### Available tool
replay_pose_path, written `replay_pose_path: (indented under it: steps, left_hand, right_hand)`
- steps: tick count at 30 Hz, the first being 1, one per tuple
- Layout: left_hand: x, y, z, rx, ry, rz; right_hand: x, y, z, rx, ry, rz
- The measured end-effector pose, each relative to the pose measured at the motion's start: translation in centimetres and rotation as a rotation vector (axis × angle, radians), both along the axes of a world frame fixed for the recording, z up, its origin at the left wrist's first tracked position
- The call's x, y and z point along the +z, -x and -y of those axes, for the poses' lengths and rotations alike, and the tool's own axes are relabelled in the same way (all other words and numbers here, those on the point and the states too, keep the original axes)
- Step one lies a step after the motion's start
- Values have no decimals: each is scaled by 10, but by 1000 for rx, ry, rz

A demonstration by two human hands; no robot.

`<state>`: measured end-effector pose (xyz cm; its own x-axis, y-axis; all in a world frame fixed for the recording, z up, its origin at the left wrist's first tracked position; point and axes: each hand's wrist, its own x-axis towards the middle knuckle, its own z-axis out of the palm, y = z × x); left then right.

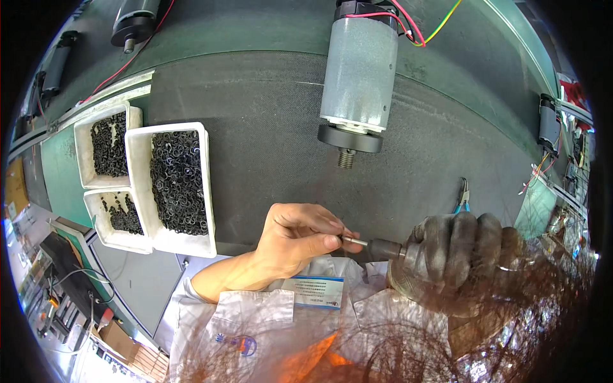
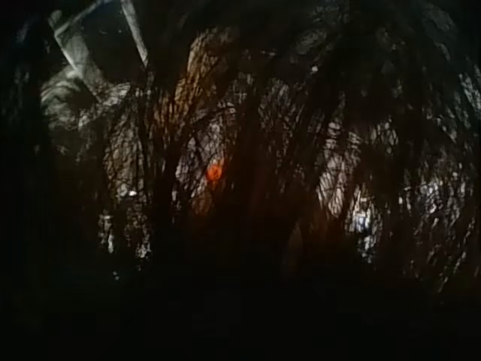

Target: Assembling electric motors and fans using an electric screwdriver and pliers on an industrial assembly line.

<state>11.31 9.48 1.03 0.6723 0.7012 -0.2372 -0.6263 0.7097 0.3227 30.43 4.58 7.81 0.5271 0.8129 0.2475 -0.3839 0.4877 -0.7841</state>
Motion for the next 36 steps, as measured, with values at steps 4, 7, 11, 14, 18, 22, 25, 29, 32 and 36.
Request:
replay_pose_path:
  steps: [4,7,11,14,18,22,25,29,32,36]
  left_hand:
    - [-6,-4,3,0,93,91]
    - [-2,-8,-1,-63,137,141]
    - [2,-8,8,2,-69,29]
    - [-1,-8,10,26,-139,-14]
    - [-3,-4,8,6,-146,-17]
    - [6,1,17,98,-205,-129]
    - [16,-2,9,96,-593,-361]
    - [12,-2,-1,101,-748,-505]
    - [13,-8,-13,-11,-463,-649]
    - [1,-32,-34,-118,-121,-648]
  right_hand:
    - [-5,-2,-3,26,3,-13]
    - [1,-2,-3,16,-2,-7]
    - [5,-1,3,23,-18,-23]
    - [8,-1,5,30,-36,-39]
    - [14,-1,8,23,-63,-56]
    - [12,0,4,65,-80,-69]
    - [18,-1,8,25,-81,-51]
    - [11,-2,2,34,-89,-51]
    - [5,-4,-6,-8,-99,-31]
    - [-3,-15,-11,-86,-129,46]
